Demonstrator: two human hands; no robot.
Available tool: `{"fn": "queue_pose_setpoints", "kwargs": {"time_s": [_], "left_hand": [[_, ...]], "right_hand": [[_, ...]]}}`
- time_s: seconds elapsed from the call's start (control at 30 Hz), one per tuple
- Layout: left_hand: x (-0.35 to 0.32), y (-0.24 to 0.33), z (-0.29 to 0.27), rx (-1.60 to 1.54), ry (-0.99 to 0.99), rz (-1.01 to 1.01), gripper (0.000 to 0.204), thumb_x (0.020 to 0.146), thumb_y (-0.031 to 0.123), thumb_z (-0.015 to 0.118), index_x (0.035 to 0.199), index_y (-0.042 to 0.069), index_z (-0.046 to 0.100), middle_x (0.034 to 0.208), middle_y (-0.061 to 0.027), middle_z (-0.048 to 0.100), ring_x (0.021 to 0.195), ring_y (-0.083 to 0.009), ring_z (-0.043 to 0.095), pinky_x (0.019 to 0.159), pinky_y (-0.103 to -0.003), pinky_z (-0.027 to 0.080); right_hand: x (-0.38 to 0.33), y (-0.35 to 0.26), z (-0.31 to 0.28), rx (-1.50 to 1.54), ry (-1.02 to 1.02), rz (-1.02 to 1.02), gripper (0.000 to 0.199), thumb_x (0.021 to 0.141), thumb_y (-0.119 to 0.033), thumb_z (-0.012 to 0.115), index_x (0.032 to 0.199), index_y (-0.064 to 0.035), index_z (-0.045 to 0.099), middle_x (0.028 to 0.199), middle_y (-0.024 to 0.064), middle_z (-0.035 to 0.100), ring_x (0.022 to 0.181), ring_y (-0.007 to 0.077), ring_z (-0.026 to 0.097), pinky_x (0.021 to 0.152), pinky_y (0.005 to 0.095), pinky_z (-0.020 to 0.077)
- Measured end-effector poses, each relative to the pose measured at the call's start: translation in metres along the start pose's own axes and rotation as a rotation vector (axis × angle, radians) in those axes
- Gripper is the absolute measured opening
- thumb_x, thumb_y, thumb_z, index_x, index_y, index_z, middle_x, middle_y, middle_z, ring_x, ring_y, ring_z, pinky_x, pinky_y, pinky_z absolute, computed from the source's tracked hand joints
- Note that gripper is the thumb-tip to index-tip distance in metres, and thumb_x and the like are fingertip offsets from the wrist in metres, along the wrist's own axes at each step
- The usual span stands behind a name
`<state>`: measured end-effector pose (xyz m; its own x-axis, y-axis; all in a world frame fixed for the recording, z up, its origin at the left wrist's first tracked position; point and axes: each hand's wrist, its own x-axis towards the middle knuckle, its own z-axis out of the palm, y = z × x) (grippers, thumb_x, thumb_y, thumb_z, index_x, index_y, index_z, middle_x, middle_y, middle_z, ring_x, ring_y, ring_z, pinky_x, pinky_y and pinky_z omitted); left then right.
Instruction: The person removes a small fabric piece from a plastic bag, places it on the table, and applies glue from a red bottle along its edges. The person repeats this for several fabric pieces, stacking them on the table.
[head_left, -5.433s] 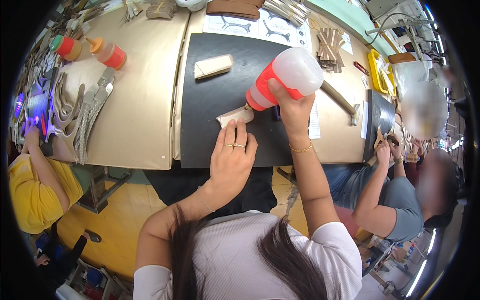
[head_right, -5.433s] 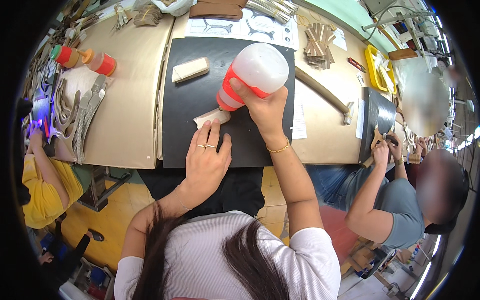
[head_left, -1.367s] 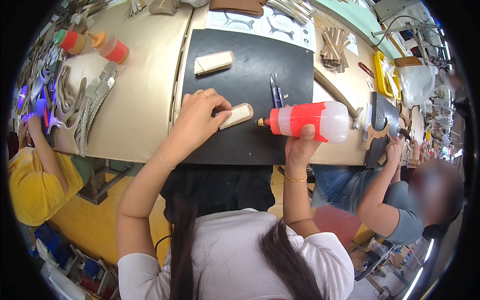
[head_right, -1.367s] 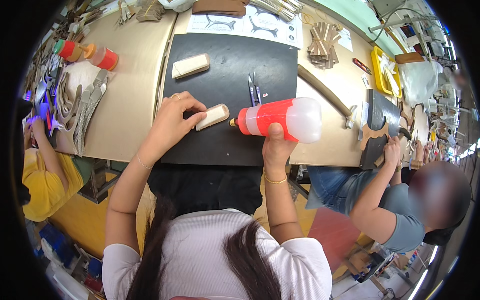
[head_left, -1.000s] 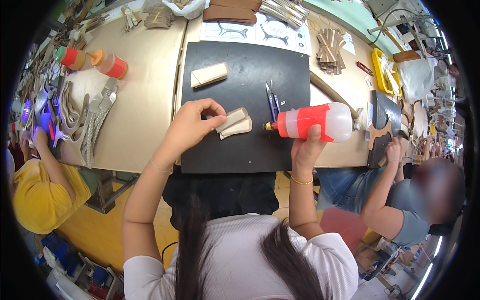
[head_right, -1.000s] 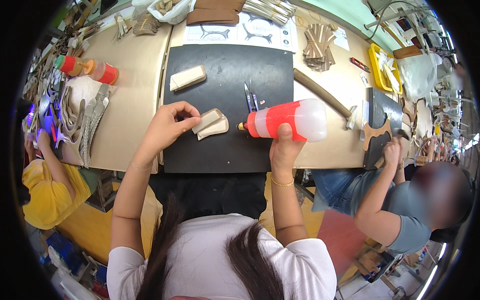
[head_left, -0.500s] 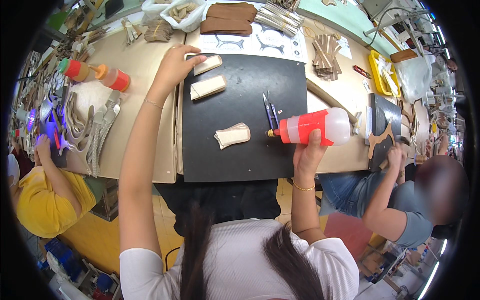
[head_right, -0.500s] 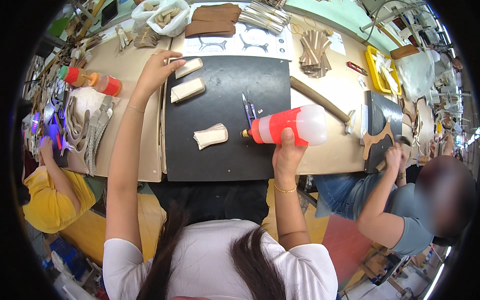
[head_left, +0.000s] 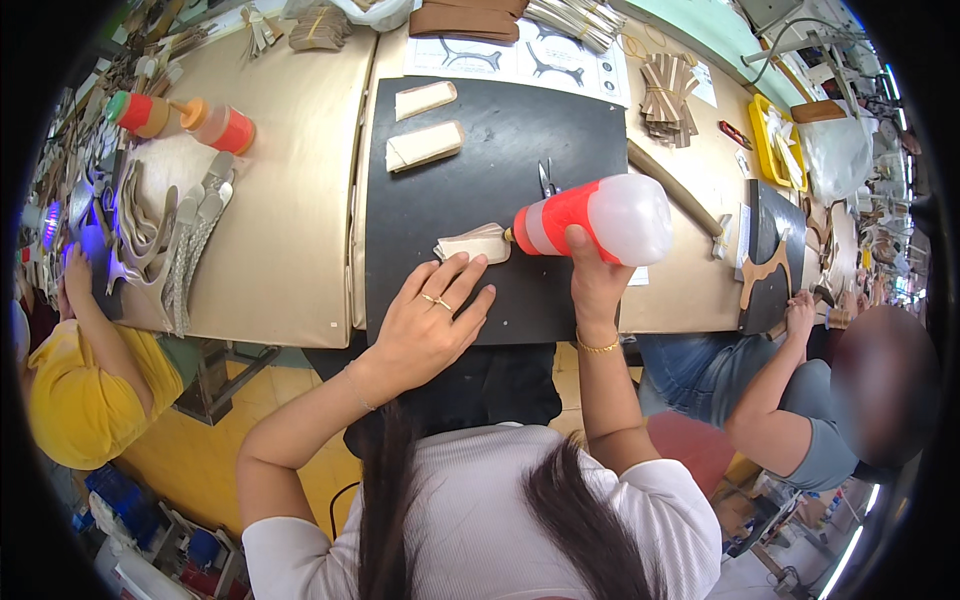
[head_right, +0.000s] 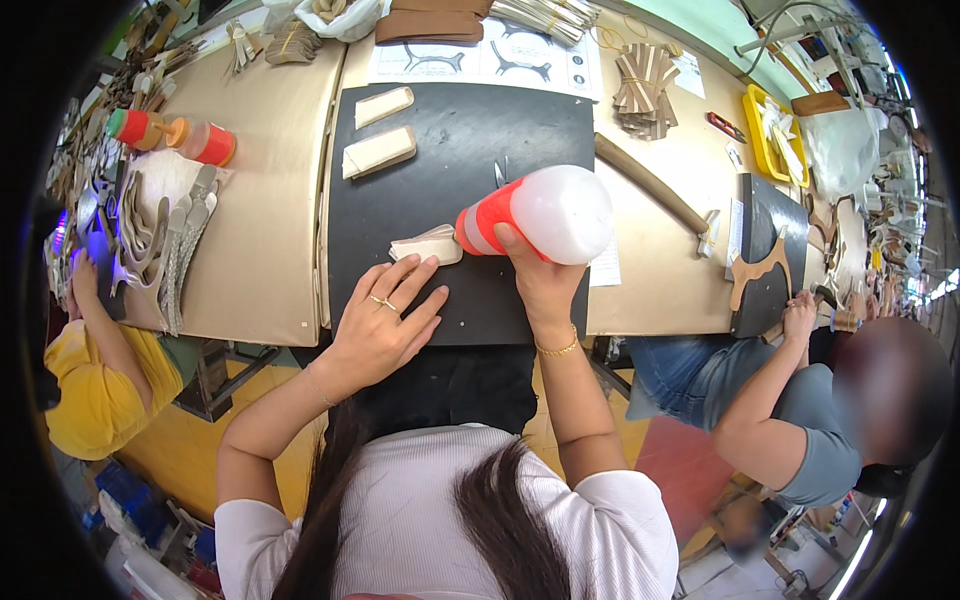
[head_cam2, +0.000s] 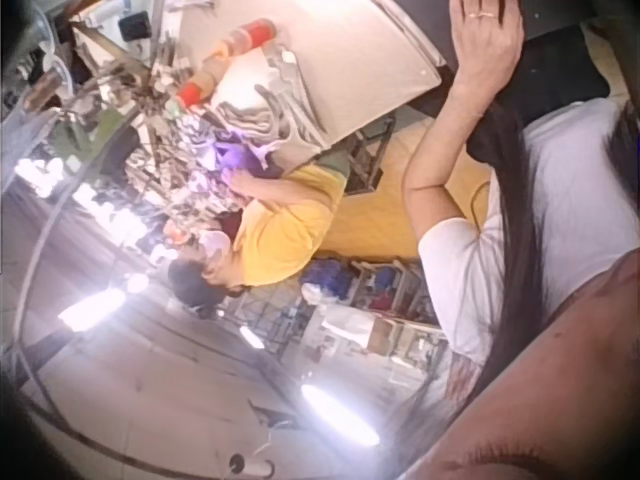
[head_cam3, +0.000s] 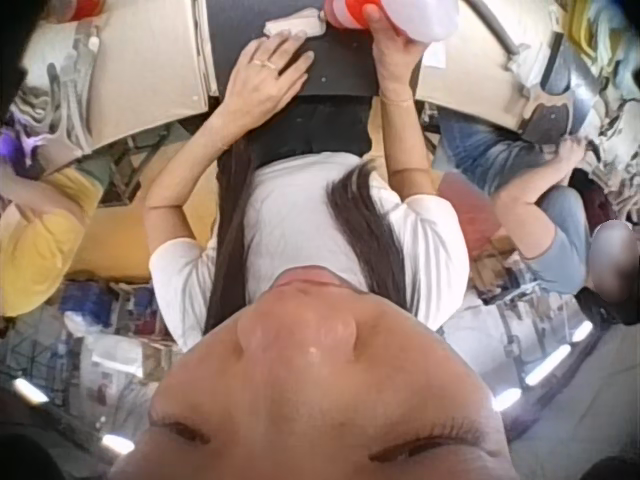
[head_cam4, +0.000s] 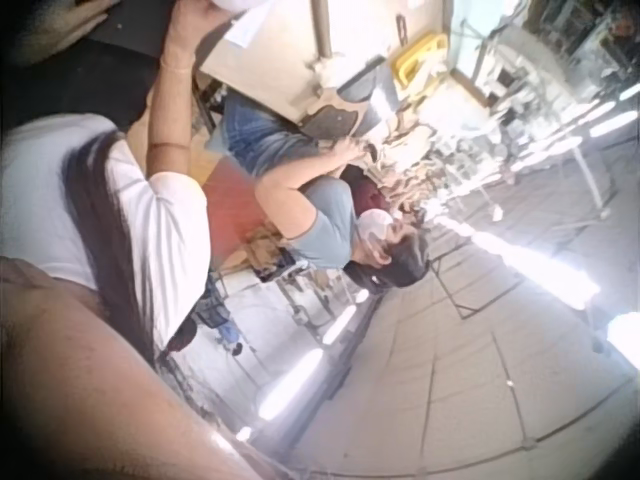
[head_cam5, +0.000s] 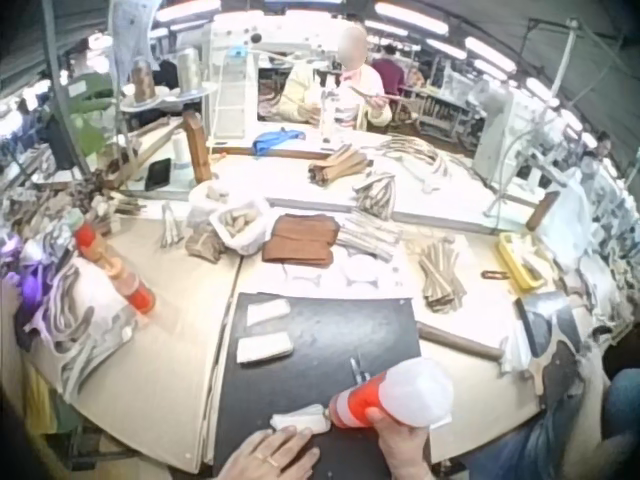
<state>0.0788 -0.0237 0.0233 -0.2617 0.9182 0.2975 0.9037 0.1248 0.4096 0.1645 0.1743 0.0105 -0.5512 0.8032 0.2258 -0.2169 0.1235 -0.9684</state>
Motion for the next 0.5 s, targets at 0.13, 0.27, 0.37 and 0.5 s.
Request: {"fn": "queue_pose_setpoints", "kwargs": {"time_s": [0.13,0.27,0.37,0.5], "left_hand": [[-0.002,0.0,0.002,0.019,0.014,0.005,0.035,0.076,0.013,0.071,0.109,0.001,0.066,0.13,-0.0184,0.057,0.122,-0.033,0.052,0.101,-0.044,0.044],[-0.002,0.002,0.004,0.009,0.038,0.01,0.033,0.077,0.012,0.067,0.108,0.0,0.065,0.129,-0.021,0.057,0.122,-0.035,0.053,0.102,-0.046,0.044],[-0.003,0.003,0.005,0.006,0.048,0.007,0.033,0.077,0.012,0.065,0.108,-0.001,0.065,0.128,-0.0221,0.057,0.122,-0.0361,0.052,0.103,-0.046,0.044],[-0.003,0.003,0.006,-0.004,0.051,-0.004,0.034,0.077,0.012,0.064,0.108,-0.001,0.064,0.128,-0.0224,0.056,0.124,-0.0363,0.051,0.103,-0.046,0.044]], "right_hand": [[0.002,-0.001,0.003,-0.041,-0.029,-0.021,0.051,0.074,-0.014,0.088,0.116,-0.001,0.061,0.109,0.0067,0.066,0.097,0.0162,0.063,0.086,0.0315,0.0521],[0.003,-0.002,0.01,0.021,-0.03,0.0,0.052,0.073,-0.012,0.089,0.115,-0.0005,0.061,0.108,0.0068,0.066,0.097,0.0153,0.063,0.085,0.0306,0.0522],[0.003,-0.003,0.019,0.025,-0.057,0.029,0.052,0.072,-0.011,0.089,0.114,0.0001,0.062,0.107,0.0069,0.067,0.097,0.0148,0.063,0.085,0.0303,0.0526],[0.004,-0.005,0.037,0.014,-0.135,0.019,0.045,0.072,-0.009,0.089,0.108,0.0012,0.065,0.101,0.0069,0.07,0.09,0.0139,0.066,0.079,0.0302,0.0544]]}}
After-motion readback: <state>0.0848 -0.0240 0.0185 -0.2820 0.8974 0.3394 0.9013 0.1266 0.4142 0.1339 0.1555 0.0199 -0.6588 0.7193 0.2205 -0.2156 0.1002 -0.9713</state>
